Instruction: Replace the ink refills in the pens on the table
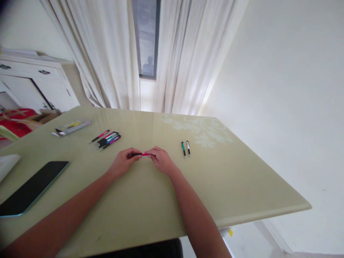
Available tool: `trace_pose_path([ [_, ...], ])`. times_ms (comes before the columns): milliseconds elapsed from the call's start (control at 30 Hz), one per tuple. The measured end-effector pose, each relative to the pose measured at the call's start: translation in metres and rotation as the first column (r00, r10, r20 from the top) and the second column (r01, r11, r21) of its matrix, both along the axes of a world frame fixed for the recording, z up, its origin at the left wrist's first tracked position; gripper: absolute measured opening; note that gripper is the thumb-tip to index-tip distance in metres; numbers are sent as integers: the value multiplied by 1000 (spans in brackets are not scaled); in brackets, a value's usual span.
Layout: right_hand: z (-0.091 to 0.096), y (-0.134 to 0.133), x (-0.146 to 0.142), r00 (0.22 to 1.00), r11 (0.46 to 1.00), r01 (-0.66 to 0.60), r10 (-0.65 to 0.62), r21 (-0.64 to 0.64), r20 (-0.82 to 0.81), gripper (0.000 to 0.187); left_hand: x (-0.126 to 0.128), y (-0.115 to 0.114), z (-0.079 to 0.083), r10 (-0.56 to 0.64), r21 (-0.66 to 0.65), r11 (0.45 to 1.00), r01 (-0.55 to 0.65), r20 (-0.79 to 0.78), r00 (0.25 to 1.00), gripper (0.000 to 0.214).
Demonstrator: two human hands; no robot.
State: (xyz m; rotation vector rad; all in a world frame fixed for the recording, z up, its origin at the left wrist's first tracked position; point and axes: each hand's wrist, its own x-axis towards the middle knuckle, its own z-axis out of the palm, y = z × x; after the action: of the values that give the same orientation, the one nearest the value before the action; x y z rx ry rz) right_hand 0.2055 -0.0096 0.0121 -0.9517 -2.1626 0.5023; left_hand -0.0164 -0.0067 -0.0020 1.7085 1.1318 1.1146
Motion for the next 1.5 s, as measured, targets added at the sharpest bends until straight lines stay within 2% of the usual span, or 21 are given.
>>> trace_pose_path([
  [167, 0, -1, 0, 1000, 1000, 15, -15, 6, 3, 29, -1, 1, -2, -2, -30, 1000, 3, 32, 999, 26],
  [433, 2, 0, 0, 1000, 1000, 8, -7, -14, 10, 29, -1, 2, -2, 8, -9, 1000, -8, 35, 999, 26],
  [667, -1, -1, -2, 1000, 988, 15, -19, -153, -24, 31, -1, 0, -2, -25, 2, 1000, 25, 42, 999, 27],
  [833, 2, -2, -5, 996, 987, 65, -74, -149, -56, 29, 2, -1, 0, -57, -15, 998, 57, 23, 998, 38],
  [1000, 3, 0, -2, 980, 976, 173, -185, -135, -80, 29, -1, 3, 0, 36, -36, 999, -35, 29, 999, 42],
  [1167, 3, 1, 1, 980, 970, 159, -177, -185, -86, 30, -4, 6, -2, 1, 45, 999, -5, 77, 997, 33],
  [1267, 3, 1, 0, 974, 965, 170, -195, -198, -113, 31, -2, 7, -2, 30, 4, 1000, -31, 109, 994, 45],
  [1400, 2, 3, 1, 963, 960, 208, -235, -187, -133, 30, -2, 7, 0, 52, -65, 997, -50, 41, 998, 42],
  [1500, 0, 5, 2, 964, 961, 207, -232, -184, -128, 30, -3, 7, 0, 58, -27, 998, -57, 22, 998, 36],
])
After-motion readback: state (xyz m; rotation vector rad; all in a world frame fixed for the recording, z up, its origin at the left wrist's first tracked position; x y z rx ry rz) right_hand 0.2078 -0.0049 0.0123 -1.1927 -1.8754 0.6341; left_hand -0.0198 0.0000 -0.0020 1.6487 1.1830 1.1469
